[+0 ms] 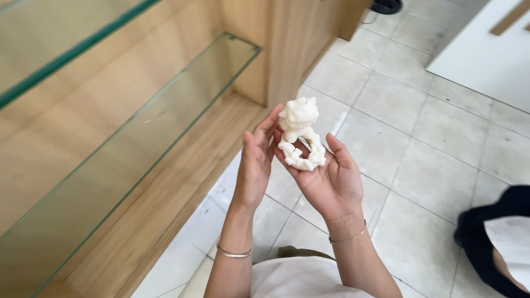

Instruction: Picking up decorative candles from a shelf, placing them on a table, packing items into a plastic bag, and retrieving gloves from a storage drawer.

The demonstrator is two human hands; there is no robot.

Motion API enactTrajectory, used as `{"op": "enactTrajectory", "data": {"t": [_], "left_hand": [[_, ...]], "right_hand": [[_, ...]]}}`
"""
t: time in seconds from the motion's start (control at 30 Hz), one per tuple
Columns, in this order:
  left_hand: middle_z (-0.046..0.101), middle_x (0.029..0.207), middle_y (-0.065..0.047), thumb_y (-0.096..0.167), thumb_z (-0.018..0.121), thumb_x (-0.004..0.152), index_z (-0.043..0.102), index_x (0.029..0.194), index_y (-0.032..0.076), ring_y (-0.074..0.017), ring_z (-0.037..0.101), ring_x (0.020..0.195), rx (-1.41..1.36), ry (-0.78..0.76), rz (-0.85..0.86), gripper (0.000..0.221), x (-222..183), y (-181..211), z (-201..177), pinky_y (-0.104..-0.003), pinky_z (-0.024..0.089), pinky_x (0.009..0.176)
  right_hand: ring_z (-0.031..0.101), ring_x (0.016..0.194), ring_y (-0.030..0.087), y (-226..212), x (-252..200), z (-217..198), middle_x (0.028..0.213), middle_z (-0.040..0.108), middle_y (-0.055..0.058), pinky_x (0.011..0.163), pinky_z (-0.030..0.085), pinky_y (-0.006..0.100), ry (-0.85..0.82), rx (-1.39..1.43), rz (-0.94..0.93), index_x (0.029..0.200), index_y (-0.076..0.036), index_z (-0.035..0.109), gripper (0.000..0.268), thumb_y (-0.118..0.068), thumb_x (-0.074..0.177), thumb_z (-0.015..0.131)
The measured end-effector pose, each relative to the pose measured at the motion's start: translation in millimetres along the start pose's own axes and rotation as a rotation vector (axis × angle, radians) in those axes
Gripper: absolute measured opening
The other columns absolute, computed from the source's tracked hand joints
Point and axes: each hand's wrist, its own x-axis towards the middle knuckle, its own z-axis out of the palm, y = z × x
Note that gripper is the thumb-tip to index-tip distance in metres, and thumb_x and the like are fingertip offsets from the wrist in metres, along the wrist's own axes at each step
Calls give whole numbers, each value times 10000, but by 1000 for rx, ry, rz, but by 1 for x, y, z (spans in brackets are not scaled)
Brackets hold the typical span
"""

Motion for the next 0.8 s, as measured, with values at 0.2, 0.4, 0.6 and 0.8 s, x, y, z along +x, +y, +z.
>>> {"op": "enactTrajectory", "data": {"t": [0.2, 0.4, 0.6, 0.8], "left_hand": [[301, 1705, -127, 399, 870, 846, 131, 1668, 28, -259, 336, 1578, 266, -296, 38, 1166, 56, -81, 62, -416, 290, 1300], [428, 1643, -173, 305, 898, 780, 178, 1676, 2, -273, 434, 1529, 334, -340, -63, 1190, 120, -137, 107, -417, 346, 1275], [545, 1536, -158, 246, 932, 722, 304, 1610, -25, -255, 512, 1454, 327, -353, -125, 1121, 205, -198, 125, -394, 410, 1212], [624, 1448, -159, 243, 954, 670, 404, 1552, -39, -256, 572, 1399, 351, -414, -151, 1077, 329, -248, 132, -393, 426, 1204]], "right_hand": [[367, 1477, 407, -108, -6, -28, 1607, 350, 275, 1258, 270, 531, -51, -53, -159, 1569, 106, 236, 630, -314, 1101, 282], [401, 1449, 392, -183, 3, -39, 1584, 386, 255, 1249, 295, 509, 20, -151, -317, 1568, 95, 255, 646, -364, 1114, 276], [434, 1413, 383, -253, 44, -56, 1553, 417, 244, 1237, 324, 489, 9, -141, -428, 1563, 98, 266, 654, -388, 1126, 278], [448, 1397, 379, -338, 130, -68, 1535, 424, 256, 1222, 347, 490, 30, -143, -520, 1553, 124, 271, 677, -408, 1134, 291]]}}
